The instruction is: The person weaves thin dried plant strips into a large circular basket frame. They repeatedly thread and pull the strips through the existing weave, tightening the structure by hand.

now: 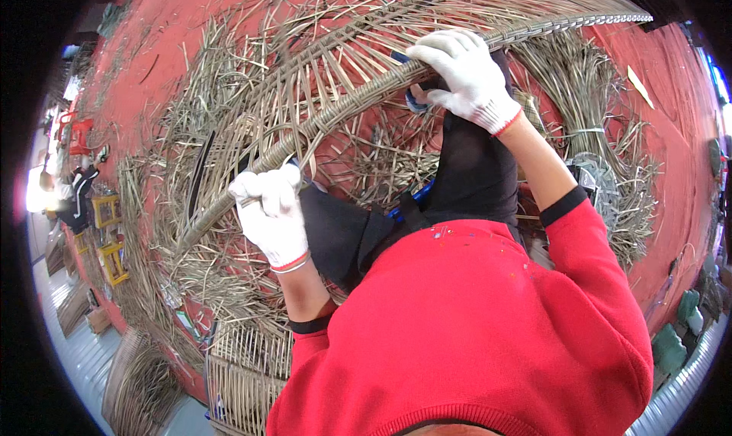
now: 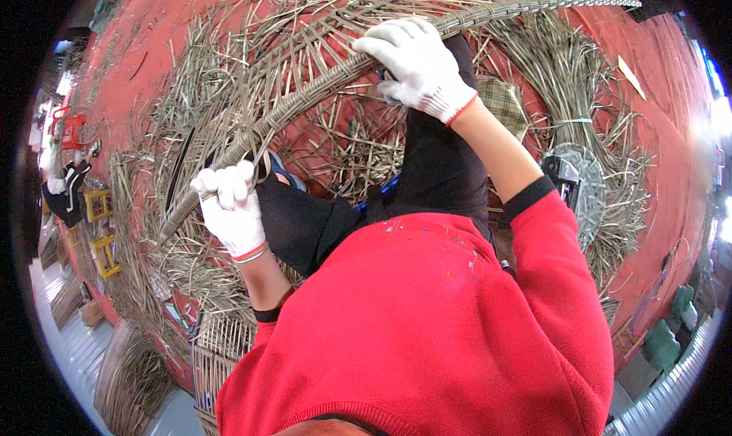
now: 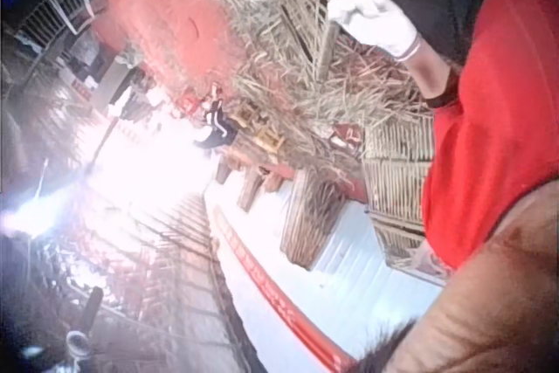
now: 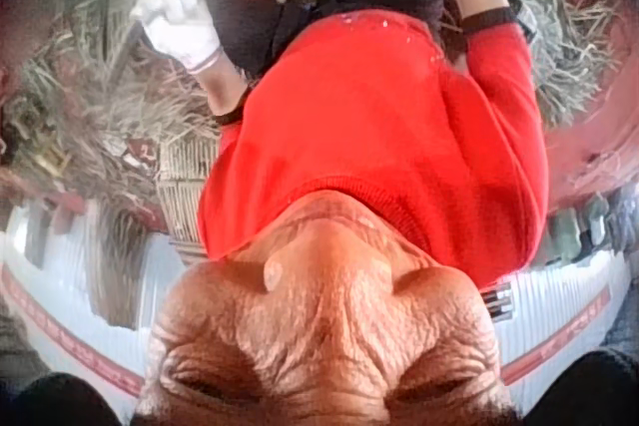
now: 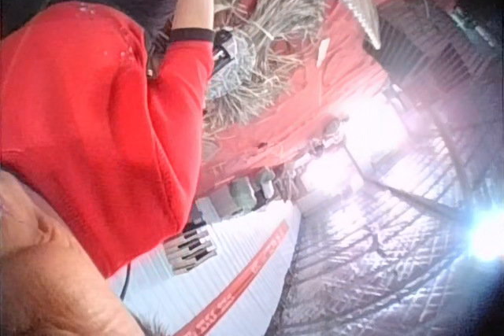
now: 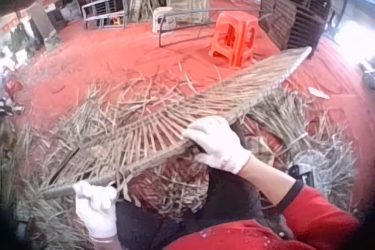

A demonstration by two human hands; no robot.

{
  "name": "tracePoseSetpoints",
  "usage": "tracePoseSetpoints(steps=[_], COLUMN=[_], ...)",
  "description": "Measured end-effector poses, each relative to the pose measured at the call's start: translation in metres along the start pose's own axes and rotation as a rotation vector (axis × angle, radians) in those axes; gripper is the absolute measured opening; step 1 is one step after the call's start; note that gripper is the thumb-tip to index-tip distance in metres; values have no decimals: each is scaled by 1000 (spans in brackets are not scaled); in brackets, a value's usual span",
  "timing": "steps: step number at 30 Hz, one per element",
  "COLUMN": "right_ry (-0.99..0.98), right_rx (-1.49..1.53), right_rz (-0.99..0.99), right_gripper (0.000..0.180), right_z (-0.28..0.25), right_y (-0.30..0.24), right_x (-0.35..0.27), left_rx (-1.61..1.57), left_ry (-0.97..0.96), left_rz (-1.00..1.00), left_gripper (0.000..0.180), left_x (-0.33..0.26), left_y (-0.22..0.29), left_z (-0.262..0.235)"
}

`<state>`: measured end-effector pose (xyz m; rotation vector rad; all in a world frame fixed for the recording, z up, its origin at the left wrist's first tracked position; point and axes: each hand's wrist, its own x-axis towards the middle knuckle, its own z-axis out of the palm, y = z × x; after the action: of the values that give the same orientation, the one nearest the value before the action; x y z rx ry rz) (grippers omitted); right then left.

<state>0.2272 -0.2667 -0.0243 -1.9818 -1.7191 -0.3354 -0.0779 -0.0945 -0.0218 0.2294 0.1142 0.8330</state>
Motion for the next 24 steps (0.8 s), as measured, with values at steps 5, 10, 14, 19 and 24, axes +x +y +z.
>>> tracePoseSetpoints(steps=[5,10,14,19,24], right_ry=[2,10,8,150,151], right_rx=[-89,-95,-68,84,226], right_rz=[1,13,24,-70,-107], right_gripper=[60,57,58,61,60], right_z=[22,27,22,28,50], right_y=[-12,-14,-18,-47,-92], right_x=[12,12,11,14,36], left_rx=[1454,1905,2173,3012,2559], left_ry=[241,247,501,657,-195], left_rz=[520,481,669,1206,1318], left_gripper=[33,24,18,47,41], left_x=[-13,-30,-19,-33,-81], left_y=[41,134,187,159,40], left_z=[28,53,79,107,74])
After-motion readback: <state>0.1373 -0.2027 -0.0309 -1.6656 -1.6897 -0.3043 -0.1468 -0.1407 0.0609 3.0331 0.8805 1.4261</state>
